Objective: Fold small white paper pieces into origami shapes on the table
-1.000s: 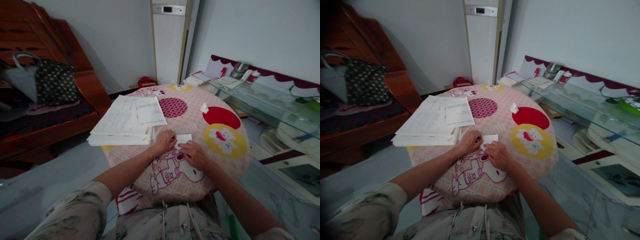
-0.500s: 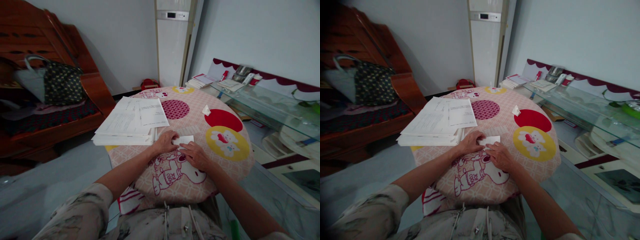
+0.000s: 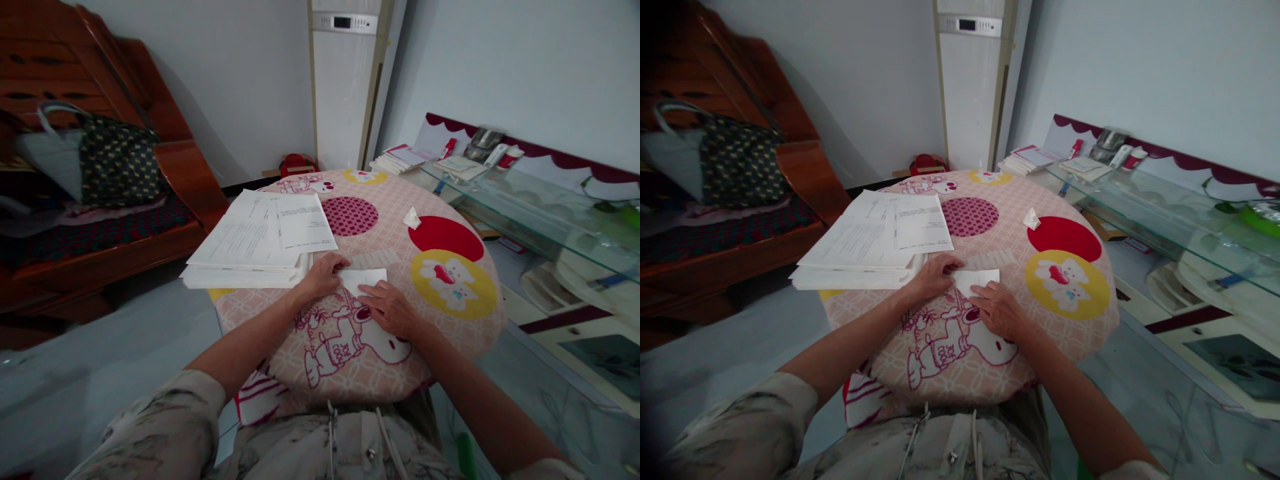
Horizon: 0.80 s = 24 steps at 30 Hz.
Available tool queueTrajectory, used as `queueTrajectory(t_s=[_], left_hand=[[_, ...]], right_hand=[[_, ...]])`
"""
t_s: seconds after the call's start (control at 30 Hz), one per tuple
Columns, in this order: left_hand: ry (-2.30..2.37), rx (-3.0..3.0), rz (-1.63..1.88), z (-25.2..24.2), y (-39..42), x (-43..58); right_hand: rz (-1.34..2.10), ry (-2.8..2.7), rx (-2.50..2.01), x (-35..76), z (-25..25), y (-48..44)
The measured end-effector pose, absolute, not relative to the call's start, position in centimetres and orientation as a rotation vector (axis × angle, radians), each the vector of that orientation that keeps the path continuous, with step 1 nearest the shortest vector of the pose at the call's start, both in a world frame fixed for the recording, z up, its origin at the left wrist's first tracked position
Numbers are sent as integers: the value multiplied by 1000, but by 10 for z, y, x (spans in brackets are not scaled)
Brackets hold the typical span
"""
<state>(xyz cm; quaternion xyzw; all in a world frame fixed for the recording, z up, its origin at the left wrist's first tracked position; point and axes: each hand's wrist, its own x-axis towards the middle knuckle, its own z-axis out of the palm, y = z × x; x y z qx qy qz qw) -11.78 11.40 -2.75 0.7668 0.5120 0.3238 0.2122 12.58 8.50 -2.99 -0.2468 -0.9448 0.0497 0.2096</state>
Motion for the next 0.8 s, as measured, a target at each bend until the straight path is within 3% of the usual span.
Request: queueTrajectory(t_s=[0.23, 0.43, 0.8], left_hand=[[1384, 2243, 1059, -17, 103, -113], [1113, 2425, 775, -12, 90, -112], [1149, 2433, 740, -19, 92, -112]], right_hand=[[198, -2623, -682, 125, -26, 85], [131, -2675, -634, 117, -15, 86], [111, -2740, -771, 106, -8, 83]])
